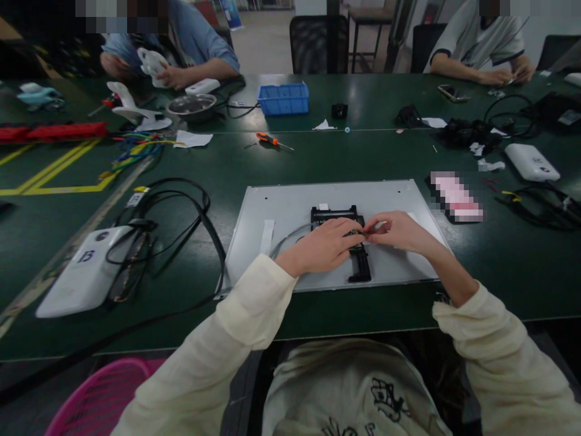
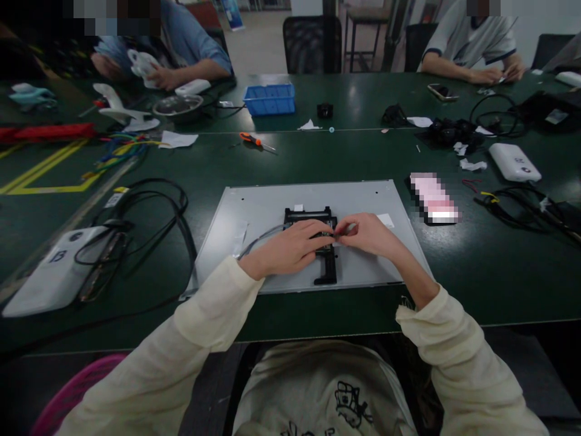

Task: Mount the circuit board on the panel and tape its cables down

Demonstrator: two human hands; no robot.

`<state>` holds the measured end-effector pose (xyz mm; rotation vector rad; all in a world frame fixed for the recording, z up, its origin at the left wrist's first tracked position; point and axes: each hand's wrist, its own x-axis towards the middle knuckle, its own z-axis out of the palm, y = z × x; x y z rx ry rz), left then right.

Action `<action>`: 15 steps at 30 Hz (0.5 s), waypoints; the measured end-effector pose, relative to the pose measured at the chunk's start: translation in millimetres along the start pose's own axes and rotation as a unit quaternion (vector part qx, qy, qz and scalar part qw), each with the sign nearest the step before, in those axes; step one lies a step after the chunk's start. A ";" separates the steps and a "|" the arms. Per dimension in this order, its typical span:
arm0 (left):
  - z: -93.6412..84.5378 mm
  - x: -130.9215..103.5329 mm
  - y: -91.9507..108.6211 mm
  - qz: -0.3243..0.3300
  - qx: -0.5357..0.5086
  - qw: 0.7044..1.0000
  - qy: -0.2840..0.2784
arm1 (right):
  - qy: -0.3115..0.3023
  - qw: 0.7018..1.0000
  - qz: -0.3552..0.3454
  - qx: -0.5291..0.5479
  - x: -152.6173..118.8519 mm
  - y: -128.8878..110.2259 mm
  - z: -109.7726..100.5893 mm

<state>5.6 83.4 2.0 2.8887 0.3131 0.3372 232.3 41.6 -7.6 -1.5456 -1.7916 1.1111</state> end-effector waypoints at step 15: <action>-3.3 1.9 2.6 0.012 0.007 1.000 0.018 | 0.052 0.988 -0.109 -0.097 -2.5 3.4 -9.5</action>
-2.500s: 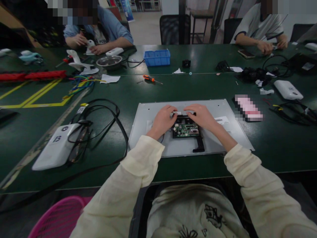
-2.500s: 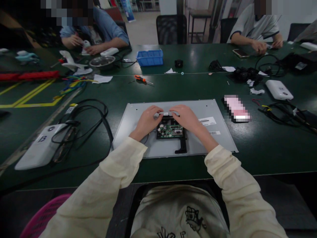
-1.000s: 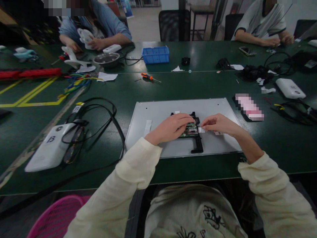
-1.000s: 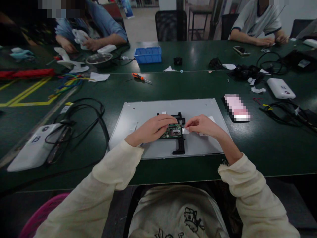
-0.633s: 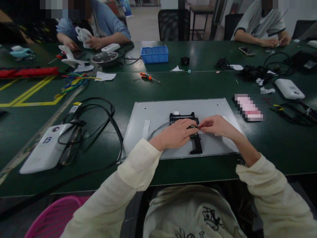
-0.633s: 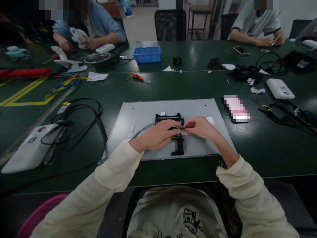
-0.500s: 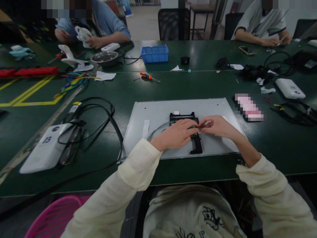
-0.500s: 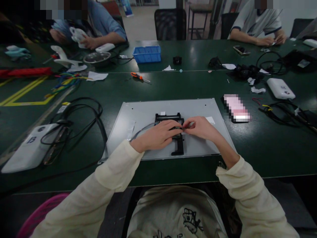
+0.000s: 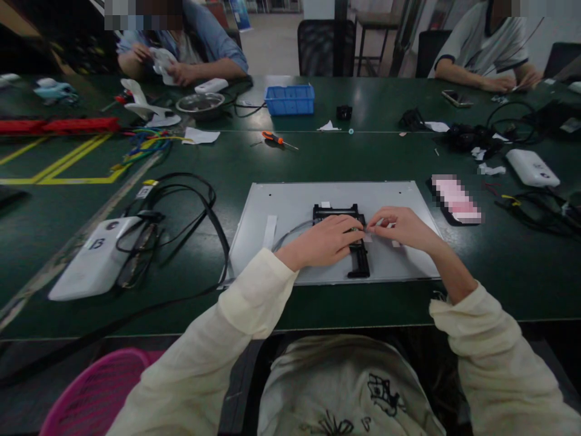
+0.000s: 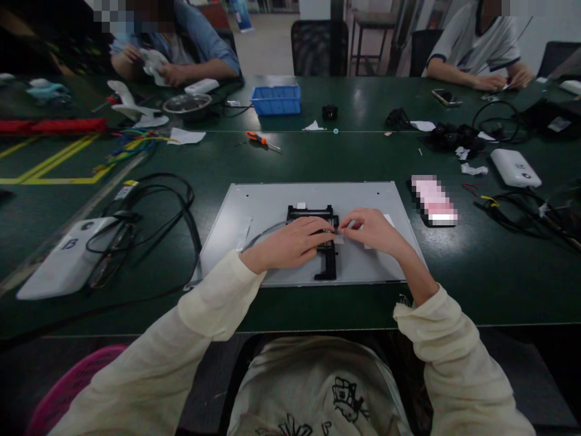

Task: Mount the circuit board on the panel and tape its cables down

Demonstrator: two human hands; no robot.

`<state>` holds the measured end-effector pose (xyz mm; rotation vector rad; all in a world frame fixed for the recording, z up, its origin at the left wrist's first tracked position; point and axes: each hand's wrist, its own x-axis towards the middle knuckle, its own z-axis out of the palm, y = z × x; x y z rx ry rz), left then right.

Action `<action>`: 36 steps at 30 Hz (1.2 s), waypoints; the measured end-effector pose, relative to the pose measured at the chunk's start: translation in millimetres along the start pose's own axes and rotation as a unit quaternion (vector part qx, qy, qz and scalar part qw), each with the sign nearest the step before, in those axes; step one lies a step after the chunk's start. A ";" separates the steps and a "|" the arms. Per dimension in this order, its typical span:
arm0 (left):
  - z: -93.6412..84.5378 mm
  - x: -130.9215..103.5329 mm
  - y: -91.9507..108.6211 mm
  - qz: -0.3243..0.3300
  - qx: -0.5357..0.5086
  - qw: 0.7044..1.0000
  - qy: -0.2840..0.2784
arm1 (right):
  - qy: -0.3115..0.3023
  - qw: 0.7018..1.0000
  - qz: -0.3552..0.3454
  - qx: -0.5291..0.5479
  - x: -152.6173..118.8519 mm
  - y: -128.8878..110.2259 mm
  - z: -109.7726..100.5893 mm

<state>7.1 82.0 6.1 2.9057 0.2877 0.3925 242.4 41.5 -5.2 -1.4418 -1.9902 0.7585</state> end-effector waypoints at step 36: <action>-70.3 -103.0 -44.7 -0.406 0.013 0.910 0.083 | 0.162 0.970 -0.097 -0.152 0.9 -3.8 12.1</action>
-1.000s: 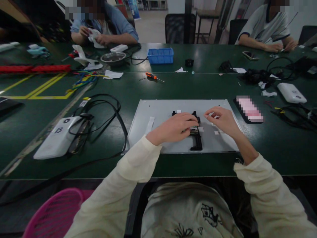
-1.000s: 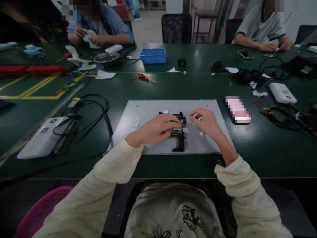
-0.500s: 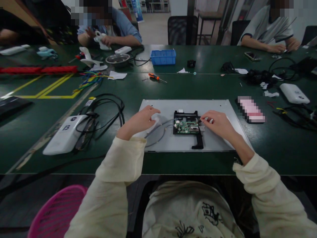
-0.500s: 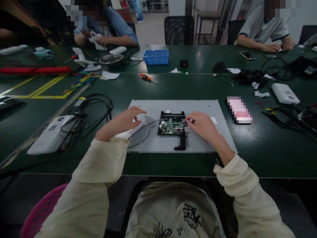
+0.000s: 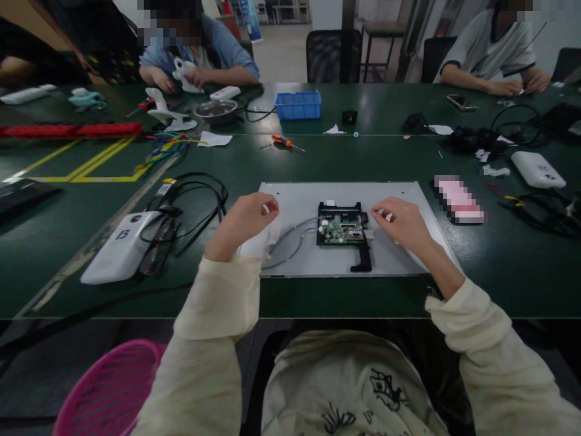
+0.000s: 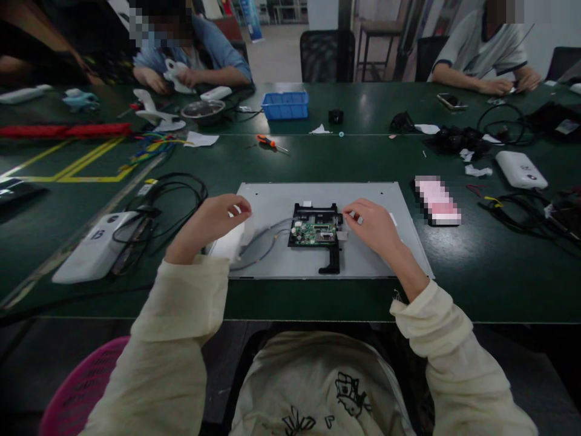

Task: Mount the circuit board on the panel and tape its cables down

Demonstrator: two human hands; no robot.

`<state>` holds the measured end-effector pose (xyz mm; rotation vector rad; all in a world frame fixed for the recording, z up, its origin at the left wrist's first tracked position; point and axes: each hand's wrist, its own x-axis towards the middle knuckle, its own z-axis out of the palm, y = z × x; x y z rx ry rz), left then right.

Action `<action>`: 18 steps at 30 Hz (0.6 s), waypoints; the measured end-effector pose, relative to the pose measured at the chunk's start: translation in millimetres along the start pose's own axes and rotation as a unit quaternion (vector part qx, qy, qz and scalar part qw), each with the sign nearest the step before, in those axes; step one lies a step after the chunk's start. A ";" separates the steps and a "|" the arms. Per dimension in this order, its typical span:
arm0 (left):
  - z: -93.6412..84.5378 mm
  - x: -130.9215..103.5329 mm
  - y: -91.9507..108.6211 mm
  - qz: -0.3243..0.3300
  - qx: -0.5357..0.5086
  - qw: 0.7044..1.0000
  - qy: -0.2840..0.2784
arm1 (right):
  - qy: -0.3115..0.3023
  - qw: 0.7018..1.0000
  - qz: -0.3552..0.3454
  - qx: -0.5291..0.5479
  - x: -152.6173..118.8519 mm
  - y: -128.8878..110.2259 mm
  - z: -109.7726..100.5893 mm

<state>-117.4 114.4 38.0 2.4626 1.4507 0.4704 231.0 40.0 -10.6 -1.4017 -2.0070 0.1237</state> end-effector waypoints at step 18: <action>32.4 -43.5 23.3 -0.138 -0.261 0.954 0.053 | -0.108 0.985 -0.084 0.103 -19.9 -96.2 3.8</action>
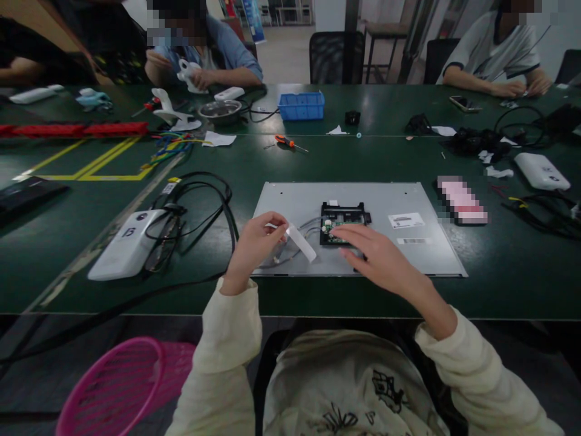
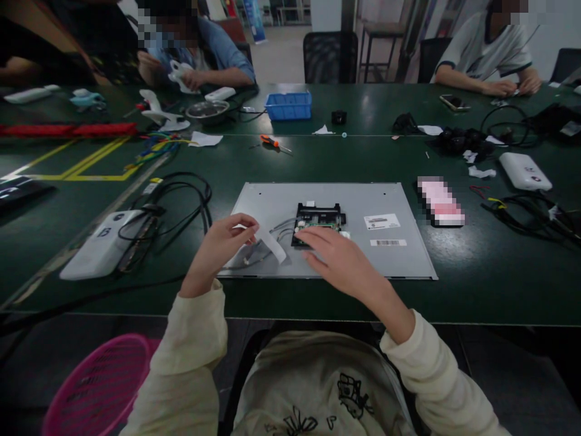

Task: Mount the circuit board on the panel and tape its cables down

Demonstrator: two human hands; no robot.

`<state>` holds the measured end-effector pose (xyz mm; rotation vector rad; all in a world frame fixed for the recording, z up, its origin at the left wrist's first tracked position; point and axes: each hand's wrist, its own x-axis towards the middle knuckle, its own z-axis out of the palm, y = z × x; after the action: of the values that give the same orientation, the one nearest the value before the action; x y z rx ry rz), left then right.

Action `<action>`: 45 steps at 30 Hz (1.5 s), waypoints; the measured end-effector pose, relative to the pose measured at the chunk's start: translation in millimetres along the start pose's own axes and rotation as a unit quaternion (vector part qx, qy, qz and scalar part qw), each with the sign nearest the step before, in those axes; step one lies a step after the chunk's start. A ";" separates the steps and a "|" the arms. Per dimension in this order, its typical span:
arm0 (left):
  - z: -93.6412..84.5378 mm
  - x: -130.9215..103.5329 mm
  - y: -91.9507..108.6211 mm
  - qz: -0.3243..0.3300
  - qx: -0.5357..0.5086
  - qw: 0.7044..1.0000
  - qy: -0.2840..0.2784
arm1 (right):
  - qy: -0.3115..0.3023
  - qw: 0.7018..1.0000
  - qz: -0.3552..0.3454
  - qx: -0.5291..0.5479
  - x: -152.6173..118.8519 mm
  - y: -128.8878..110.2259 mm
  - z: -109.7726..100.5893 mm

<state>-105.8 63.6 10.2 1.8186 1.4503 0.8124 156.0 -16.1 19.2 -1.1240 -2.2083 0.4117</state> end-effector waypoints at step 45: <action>39.0 -65.1 -5.5 0.172 0.315 0.933 0.012 | -0.096 0.994 -0.044 -0.024 10.0 -21.0 65.0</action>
<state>-90.0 -3.9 -21.2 2.6077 1.5402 0.5584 96.3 -20.2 -15.3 -1.0455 -2.4383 0.4467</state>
